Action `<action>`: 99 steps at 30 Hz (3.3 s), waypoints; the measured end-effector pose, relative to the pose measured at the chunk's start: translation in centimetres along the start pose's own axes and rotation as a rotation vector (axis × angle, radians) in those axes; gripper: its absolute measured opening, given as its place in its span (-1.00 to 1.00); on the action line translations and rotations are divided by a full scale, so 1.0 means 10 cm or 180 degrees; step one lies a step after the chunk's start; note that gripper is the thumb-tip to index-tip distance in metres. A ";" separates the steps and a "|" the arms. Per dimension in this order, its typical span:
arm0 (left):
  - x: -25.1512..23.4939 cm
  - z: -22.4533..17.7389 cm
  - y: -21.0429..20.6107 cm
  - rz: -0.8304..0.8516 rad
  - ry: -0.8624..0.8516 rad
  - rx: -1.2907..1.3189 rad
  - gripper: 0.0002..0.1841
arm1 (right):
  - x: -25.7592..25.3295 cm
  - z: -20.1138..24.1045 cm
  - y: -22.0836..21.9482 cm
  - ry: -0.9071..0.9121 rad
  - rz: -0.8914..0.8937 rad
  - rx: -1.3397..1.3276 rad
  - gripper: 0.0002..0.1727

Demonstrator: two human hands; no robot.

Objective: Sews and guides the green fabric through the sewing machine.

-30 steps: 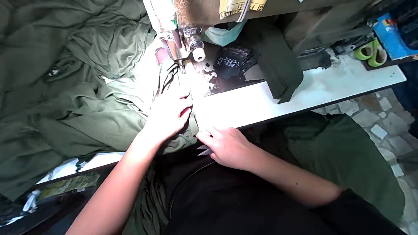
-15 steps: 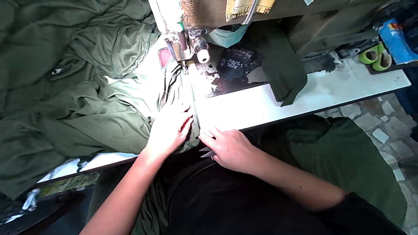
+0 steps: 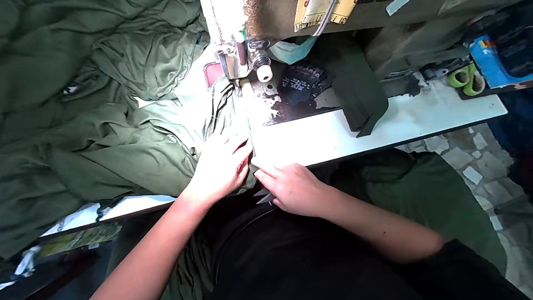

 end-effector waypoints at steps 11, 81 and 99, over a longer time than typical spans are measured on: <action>-0.18 0.21 0.08 0.0023 0.0890 0.0966 -0.76 | -0.18 -0.19 0.11 -0.0391 0.0385 -0.0448 -0.71; -0.16 0.07 -0.03 0.0040 0.0134 0.0380 -0.78 | -0.09 -0.40 0.41 0.0065 -0.1125 -0.1252 -0.88; -0.03 0.09 -0.03 -0.0313 0.0256 0.0151 -0.70 | -0.14 -0.28 0.06 0.0294 -0.0486 0.0313 -0.74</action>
Point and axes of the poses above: each hand's wrist, its own x-axis away from the middle knuckle, its own y-axis out of the back of the hand, z = x × y, the point moved 8 cm from there along -x, towards the middle knuckle, and after that the axes turned 10 degrees about y, right-handed, at the moved point
